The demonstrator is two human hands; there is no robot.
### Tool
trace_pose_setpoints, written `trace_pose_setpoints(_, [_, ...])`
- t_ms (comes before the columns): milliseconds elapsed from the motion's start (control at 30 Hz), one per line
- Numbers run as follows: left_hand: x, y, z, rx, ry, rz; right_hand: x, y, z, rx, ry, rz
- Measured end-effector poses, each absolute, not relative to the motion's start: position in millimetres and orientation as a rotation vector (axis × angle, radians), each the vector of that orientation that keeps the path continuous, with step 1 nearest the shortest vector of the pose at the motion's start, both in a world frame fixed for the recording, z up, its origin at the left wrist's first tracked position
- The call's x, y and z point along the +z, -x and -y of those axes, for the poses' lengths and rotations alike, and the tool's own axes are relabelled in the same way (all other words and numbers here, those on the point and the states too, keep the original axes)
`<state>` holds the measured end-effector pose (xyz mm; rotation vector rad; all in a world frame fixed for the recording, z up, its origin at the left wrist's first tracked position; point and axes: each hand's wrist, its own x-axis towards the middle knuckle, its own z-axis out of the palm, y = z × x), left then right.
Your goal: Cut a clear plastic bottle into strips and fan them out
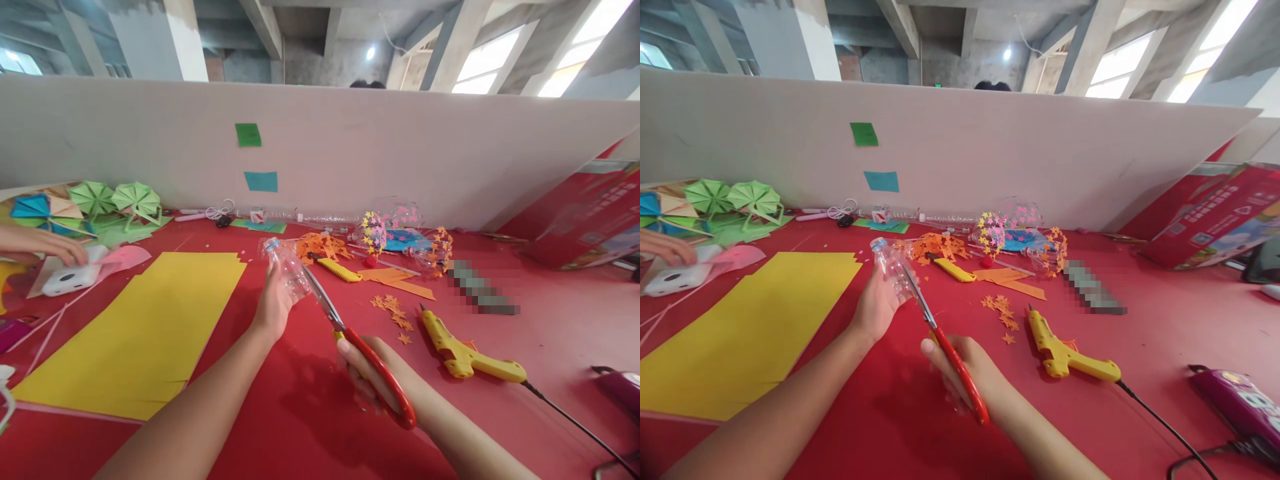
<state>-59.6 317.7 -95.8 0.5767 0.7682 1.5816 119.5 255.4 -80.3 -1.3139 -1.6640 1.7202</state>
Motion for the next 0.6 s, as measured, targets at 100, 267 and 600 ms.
trace_pose_setpoints(100, [-93.2,61.7,-318.5,1.623,-0.55,-0.703,-74.7,-123.7,-256.3,1.563,1.244,1.8])
trace_pose_setpoints(267, [-89.6,63.4,-317.4,1.629,-0.421,-0.695,-65.1,-133.1,-260.1,1.416,1.337,2.035])
trace_pose_setpoints(600, [-88.1,65.2,-316.1,1.618,-0.381,-0.691,-71.2,-135.5,-262.9,1.468,1.463,2.056])
